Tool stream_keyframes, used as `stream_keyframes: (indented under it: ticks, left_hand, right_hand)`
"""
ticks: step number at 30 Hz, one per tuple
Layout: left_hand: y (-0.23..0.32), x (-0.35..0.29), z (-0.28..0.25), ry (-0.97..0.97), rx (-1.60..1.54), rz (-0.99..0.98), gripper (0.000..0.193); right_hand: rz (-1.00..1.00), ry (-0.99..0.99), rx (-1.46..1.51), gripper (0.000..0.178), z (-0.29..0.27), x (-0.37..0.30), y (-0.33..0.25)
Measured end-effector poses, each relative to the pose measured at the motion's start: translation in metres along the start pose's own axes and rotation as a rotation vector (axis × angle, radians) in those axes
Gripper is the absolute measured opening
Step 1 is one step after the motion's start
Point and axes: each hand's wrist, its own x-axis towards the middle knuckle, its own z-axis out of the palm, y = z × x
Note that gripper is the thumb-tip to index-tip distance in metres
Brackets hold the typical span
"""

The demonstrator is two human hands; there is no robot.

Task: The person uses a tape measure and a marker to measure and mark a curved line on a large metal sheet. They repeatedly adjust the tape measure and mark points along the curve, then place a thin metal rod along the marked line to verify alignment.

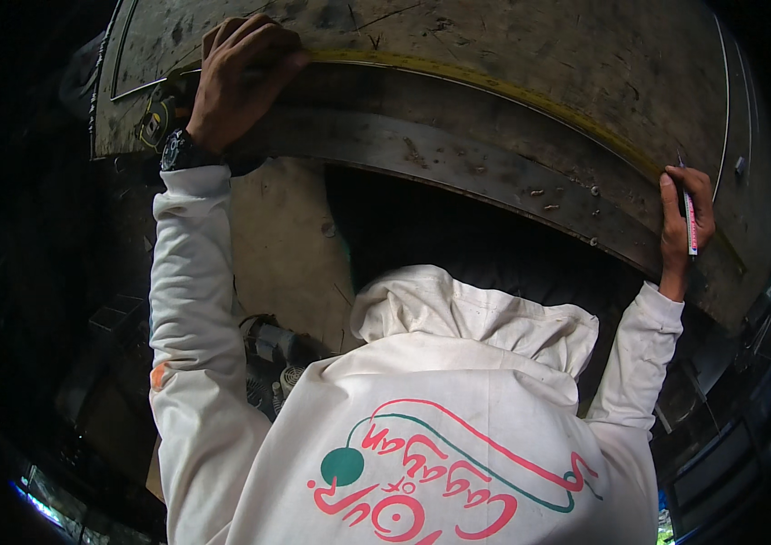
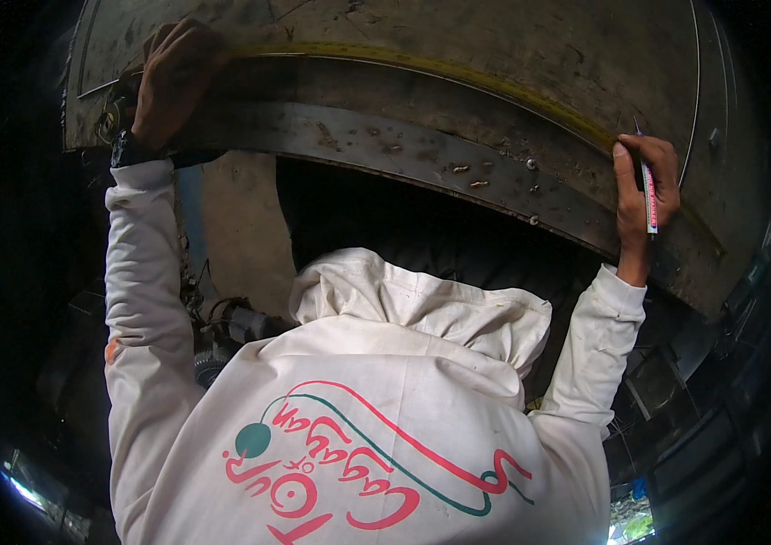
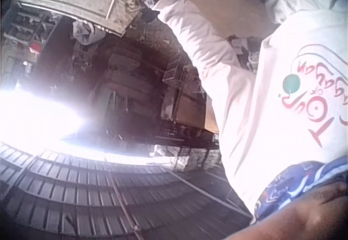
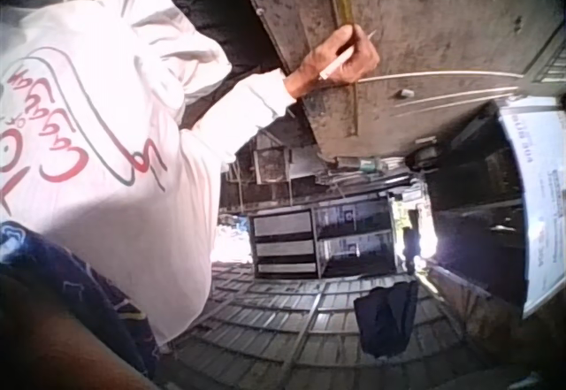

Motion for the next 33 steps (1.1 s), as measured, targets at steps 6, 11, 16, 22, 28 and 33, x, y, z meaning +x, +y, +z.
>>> stream_keyframes:
  ticks: [6,11,16,22,28,33]
  left_hand:
    - [-0.003,-0.001,0.003,0.005,0.0,-0.021,0.023]
    - [-0.003,0.002,0.004,-0.006,-0.016,-0.04,0.025]
    - [0.003,0.003,0.005,0.025,-0.076,-0.032,0.021]
    - [0.007,0.006,0.005,0.039,-0.177,-0.038,0.021]
    - [0.007,0.007,0.003,0.031,-0.22,-0.048,0.019]
    - [0.003,0.006,0.005,0.045,-0.214,-0.013,0.018]
  right_hand:
    - [-0.016,0.005,-0.008,0.011,-0.001,0.0,0.002]
    - [-0.033,-0.006,0.002,0.012,-0.005,0.0,0.008]
    - [-0.011,-0.012,-0.054,0.013,-0.006,0.0,0.0]
    - [-0.02,-0.009,-0.101,0.014,-0.007,0.0,0.0]
    - [0.006,-0.008,-0.093,0.013,-0.005,0.0,-0.003]
    - [0.0,-0.011,-0.102,0.013,-0.006,0.001,-0.003]
